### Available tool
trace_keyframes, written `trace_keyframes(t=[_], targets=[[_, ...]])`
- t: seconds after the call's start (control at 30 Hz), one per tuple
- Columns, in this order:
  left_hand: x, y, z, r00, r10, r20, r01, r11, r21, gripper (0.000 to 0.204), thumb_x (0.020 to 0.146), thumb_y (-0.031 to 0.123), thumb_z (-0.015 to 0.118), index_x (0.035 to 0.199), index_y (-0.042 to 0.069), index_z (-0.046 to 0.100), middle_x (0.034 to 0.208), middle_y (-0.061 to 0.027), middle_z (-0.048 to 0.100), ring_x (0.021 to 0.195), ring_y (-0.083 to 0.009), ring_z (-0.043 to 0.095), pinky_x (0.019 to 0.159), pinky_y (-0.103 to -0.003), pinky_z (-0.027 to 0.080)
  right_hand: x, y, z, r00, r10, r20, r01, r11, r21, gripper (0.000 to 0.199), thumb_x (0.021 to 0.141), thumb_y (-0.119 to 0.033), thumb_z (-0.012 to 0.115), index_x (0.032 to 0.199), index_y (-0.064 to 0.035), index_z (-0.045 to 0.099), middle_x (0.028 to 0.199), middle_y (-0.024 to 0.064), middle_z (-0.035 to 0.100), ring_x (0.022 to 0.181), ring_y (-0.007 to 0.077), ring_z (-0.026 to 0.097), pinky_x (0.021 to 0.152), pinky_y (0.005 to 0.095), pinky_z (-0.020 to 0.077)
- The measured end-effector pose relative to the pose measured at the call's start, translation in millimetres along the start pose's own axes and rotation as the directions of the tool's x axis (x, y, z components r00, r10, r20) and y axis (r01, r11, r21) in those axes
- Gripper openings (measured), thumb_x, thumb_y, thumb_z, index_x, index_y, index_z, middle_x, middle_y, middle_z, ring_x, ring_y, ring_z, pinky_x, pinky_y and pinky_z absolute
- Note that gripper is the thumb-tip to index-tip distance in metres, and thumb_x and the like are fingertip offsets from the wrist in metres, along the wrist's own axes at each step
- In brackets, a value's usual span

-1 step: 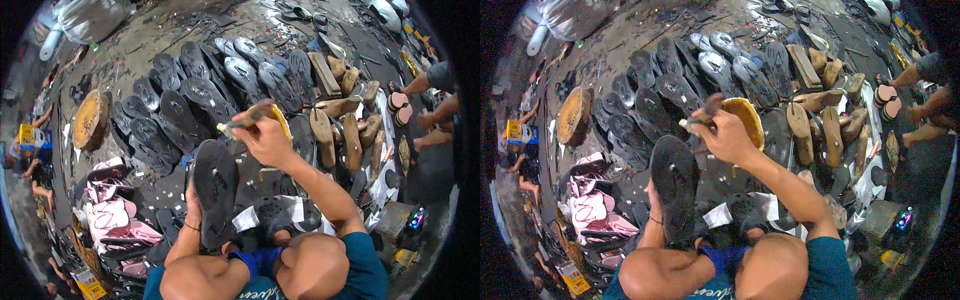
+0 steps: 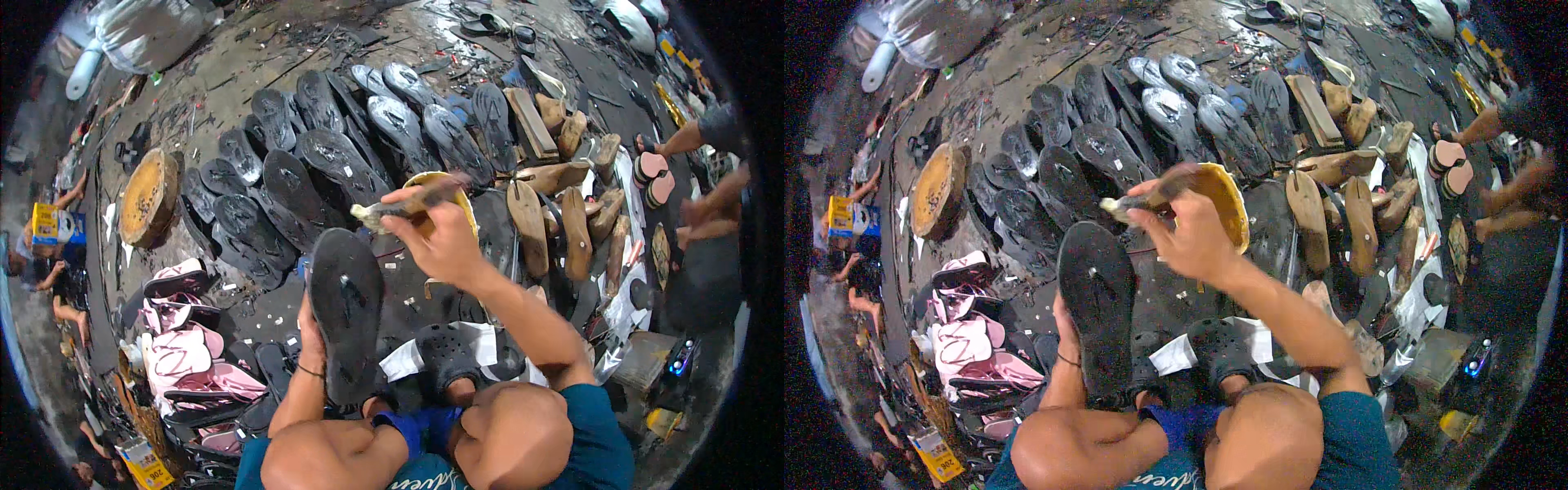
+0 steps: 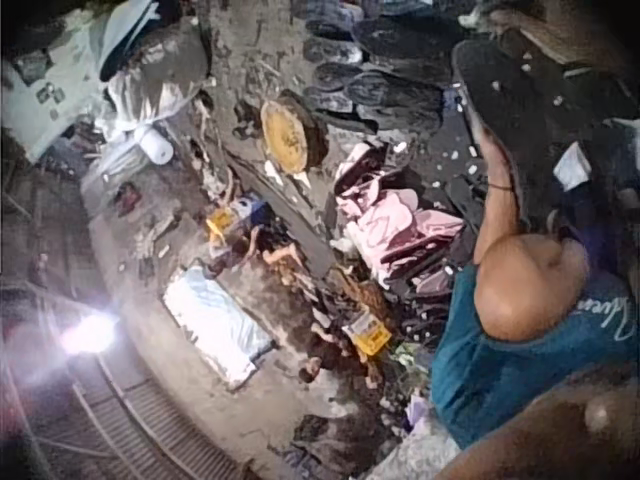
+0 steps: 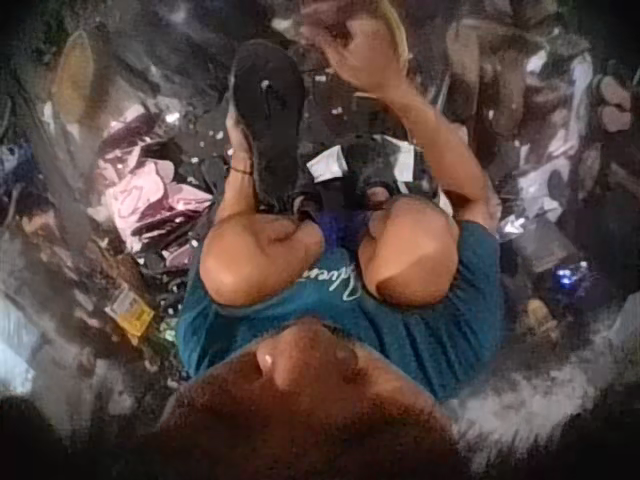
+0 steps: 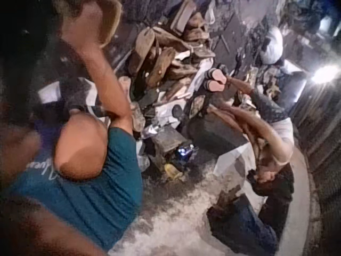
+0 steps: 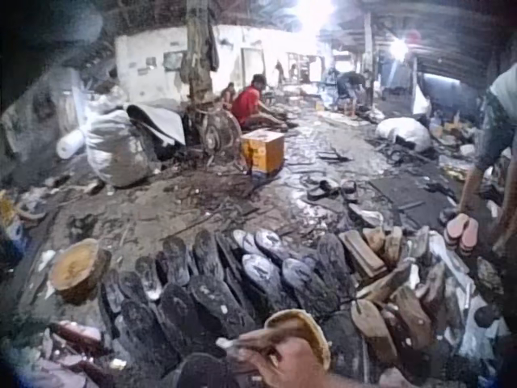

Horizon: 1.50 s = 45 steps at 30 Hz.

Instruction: The person sits on the floor and applies a brown liquid from a yellow container to the soles of black slippers using a brush. They repeatedly dip the brush into the container and coat each slipper before placing it back on the floor.

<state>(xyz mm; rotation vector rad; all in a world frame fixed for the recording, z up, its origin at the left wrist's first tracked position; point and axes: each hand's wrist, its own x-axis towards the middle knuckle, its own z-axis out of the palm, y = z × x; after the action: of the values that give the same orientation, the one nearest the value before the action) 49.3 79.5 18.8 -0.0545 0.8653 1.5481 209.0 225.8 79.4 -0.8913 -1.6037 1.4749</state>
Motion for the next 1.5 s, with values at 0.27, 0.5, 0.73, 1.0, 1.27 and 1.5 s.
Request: trace_keyframes(t=[0.27,0.5,0.73,1.0,1.27,1.5], targets=[[8,1,6,1.000,-0.005,-0.028,0.012,0.965,0.260,0.068,0.101,0.052,0.040,0.148,0.002,0.045,0.144,-0.0179,0.054,0.132,-0.0334,0.054,0.109,-0.049,0.047,-29,-18,21,0.882,-0.356,0.310,0.422,0.889,-0.178,0.019,0.090,-0.020,0.074,0.107,-0.0123,0.071,0.098,0.0071,0.073,0.099,0.0301,0.069,0.091,0.0441,0.0494],[-7,-3,16,0.986,0.036,0.165,-0.027,0.998,-0.059,0.069,0.102,0.053,0.039,0.151,0.005,0.042,0.147,-0.0196,0.052,0.131,-0.0342,0.056,0.114,-0.048,0.043,27,27,-10,0.963,-0.263,0.061,0.266,0.962,-0.067,0.021,0.092,-0.019,0.073,0.106,-0.0037,0.070,0.096,0.0150,0.074,0.085,0.0266,0.073,0.077,0.0354,0.0558],[22,24,-22,0.924,0.059,0.378,0.030,0.974,-0.225,0.074,0.096,0.052,0.042,0.150,0.001,0.043,0.148,-0.0220,0.050,0.133,-0.0381,0.053,0.114,-0.051,0.040,-19,-2,13,0.929,-0.200,0.310,0.255,0.956,-0.145,0.023,0.088,-0.018,0.076,0.109,-0.0100,0.071,0.110,0.0106,0.073,0.103,0.0293,0.068,0.095,0.0389,0.0494],[-1,9,-86,0.967,0.220,-0.129,-0.166,0.925,0.341,0.064,0.101,0.047,0.042,0.143,-0.001,0.050,0.135,-0.0193,0.061,0.121,-0.0355,0.060,0.107,-0.046,0.046,-27,71,-40,0.969,-0.111,-0.221,0.021,0.927,-0.374,0.029,0.094,-0.027,0.074,0.108,-0.0017,0.072,0.103,0.0134,0.075,0.089,0.0210,0.072,0.080,0.0335,0.0549],[-35,10,-147,0.890,0.374,-0.261,0.013,0.550,0.835,0.061,0.101,0.044,0.042,0.140,-0.002,0.053,0.131,-0.0177,0.063,0.118,-0.0332,0.062,0.105,-0.045,0.048,-7,115,-92,0.866,-0.442,-0.232,0.140,0.661,-0.737,0.026,0.090,-0.027,0.075,0.106,-0.0059,0.074,0.099,0.0128,0.075,0.087,0.0304,0.073,0.079,0.0387,0.0560],[-9,18,-161,0.880,0.415,-0.233,0.059,0.391,0.918,0.058,0.101,0.041,0.042,0.136,-0.002,0.055,0.128,-0.0163,0.065,0.114,-0.0312,0.064,0.103,-0.044,0.049,-22,111,-92,0.960,-0.194,-0.204,0.007,0.742,-0.671,0.027,0.090,-0.029,0.071,0.102,-0.0047,0.071,0.095,0.0167,0.071,0.093,0.0371,0.068,0.079,0.0477,0.0532]])
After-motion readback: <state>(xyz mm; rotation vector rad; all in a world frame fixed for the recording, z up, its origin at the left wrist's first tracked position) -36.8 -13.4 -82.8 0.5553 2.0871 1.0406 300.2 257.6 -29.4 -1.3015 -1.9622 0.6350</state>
